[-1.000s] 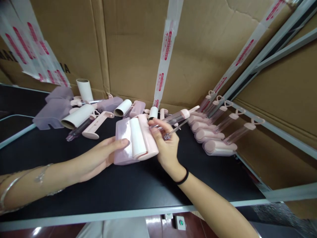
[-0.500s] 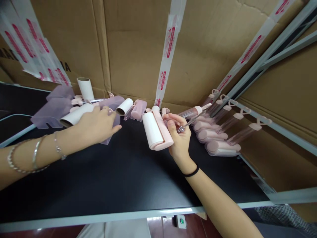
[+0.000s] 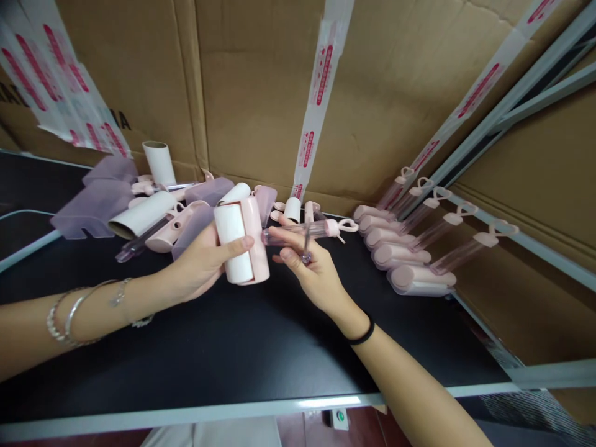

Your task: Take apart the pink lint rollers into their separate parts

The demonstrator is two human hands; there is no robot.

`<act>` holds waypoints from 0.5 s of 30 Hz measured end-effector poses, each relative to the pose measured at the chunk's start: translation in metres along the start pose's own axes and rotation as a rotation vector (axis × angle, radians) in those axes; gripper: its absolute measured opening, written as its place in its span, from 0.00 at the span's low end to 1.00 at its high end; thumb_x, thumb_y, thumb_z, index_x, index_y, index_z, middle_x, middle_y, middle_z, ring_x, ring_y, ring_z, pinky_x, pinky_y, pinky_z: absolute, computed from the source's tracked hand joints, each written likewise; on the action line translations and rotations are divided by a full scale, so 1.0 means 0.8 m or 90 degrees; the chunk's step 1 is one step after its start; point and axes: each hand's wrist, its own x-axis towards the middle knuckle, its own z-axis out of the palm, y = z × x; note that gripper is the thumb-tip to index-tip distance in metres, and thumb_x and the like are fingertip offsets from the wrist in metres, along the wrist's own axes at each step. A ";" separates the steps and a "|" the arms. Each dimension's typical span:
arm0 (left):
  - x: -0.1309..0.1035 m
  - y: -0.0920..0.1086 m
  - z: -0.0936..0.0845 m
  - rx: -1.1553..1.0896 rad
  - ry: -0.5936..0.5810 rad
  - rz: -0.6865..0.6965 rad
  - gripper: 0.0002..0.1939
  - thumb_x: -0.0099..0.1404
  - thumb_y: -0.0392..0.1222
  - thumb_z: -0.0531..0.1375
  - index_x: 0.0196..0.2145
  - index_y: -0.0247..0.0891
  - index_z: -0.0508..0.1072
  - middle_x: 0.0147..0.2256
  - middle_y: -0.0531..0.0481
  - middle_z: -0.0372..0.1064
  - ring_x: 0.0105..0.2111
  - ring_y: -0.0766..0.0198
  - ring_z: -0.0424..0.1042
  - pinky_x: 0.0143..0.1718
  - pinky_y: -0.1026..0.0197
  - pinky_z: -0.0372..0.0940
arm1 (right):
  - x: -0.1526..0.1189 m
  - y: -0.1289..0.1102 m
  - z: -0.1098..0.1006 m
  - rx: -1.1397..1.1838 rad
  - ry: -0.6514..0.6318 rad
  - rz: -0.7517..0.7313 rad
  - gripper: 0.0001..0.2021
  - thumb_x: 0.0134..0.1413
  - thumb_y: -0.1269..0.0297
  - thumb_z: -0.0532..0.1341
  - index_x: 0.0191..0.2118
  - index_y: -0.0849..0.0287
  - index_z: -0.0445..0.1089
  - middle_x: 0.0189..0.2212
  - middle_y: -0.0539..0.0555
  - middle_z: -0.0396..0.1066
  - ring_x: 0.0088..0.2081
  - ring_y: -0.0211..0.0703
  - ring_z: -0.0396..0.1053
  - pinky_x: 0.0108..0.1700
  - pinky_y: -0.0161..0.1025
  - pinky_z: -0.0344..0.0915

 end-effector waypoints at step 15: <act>-0.011 -0.019 -0.020 0.806 -0.122 0.429 0.21 0.58 0.30 0.56 0.50 0.39 0.64 0.41 0.47 0.62 0.41 0.58 0.64 0.43 0.55 0.63 | -0.020 -0.060 0.003 -0.907 -0.075 -0.356 0.17 0.55 0.61 0.60 0.49 0.61 0.67 0.38 0.55 0.69 0.26 0.33 0.66 0.22 0.32 0.59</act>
